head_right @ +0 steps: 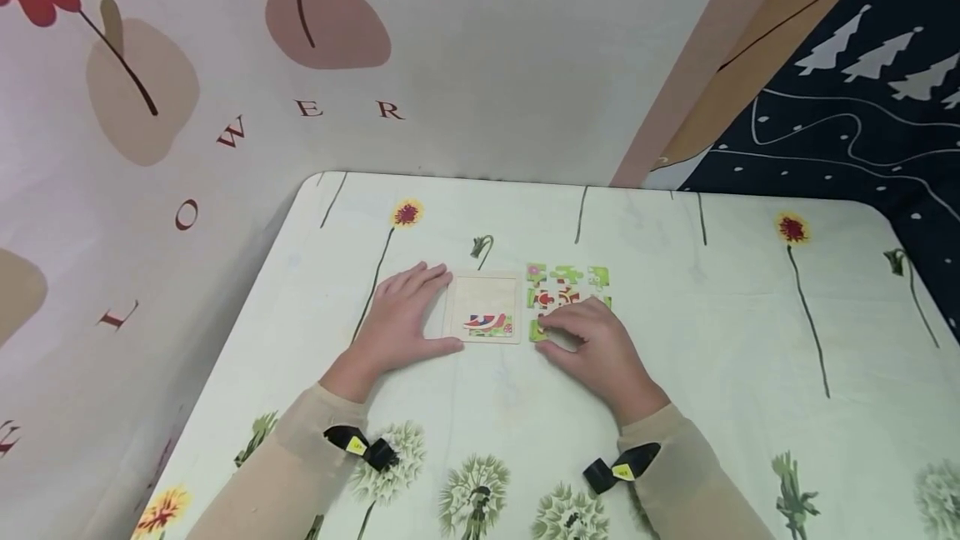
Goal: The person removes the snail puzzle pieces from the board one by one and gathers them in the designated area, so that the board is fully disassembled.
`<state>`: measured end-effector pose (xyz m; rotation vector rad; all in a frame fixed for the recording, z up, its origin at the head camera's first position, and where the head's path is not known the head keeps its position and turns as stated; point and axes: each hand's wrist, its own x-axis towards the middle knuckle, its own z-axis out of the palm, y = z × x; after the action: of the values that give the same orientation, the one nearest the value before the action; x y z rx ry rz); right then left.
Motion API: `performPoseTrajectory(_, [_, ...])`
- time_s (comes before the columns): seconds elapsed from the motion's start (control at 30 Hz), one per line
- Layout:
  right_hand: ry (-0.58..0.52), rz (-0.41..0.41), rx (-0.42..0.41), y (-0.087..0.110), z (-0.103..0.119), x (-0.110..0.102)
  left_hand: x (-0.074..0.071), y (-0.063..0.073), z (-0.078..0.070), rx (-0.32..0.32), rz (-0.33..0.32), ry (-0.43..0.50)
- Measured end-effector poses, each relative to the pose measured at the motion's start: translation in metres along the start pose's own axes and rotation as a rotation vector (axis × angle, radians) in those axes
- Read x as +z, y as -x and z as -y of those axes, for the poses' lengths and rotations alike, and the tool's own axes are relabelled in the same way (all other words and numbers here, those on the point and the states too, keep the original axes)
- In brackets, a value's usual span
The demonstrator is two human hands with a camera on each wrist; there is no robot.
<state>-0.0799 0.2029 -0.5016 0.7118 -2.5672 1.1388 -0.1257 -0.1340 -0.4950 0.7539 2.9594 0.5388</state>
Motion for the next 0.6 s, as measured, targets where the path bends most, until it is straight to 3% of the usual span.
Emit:
performPoseTrajectory(0.4, [0.058,0.043,-0.006,-0.0001,0.0011,0.0036,-0.0002,0.0006,0.001,-0.008,0.001,-0.004])
performPoseTrajectory(0.6, [0.049,0.021,0.008,-0.0011,0.0004,0.0041,0.0013,-0.0001,0.0011,0.002,-0.006,-0.001])
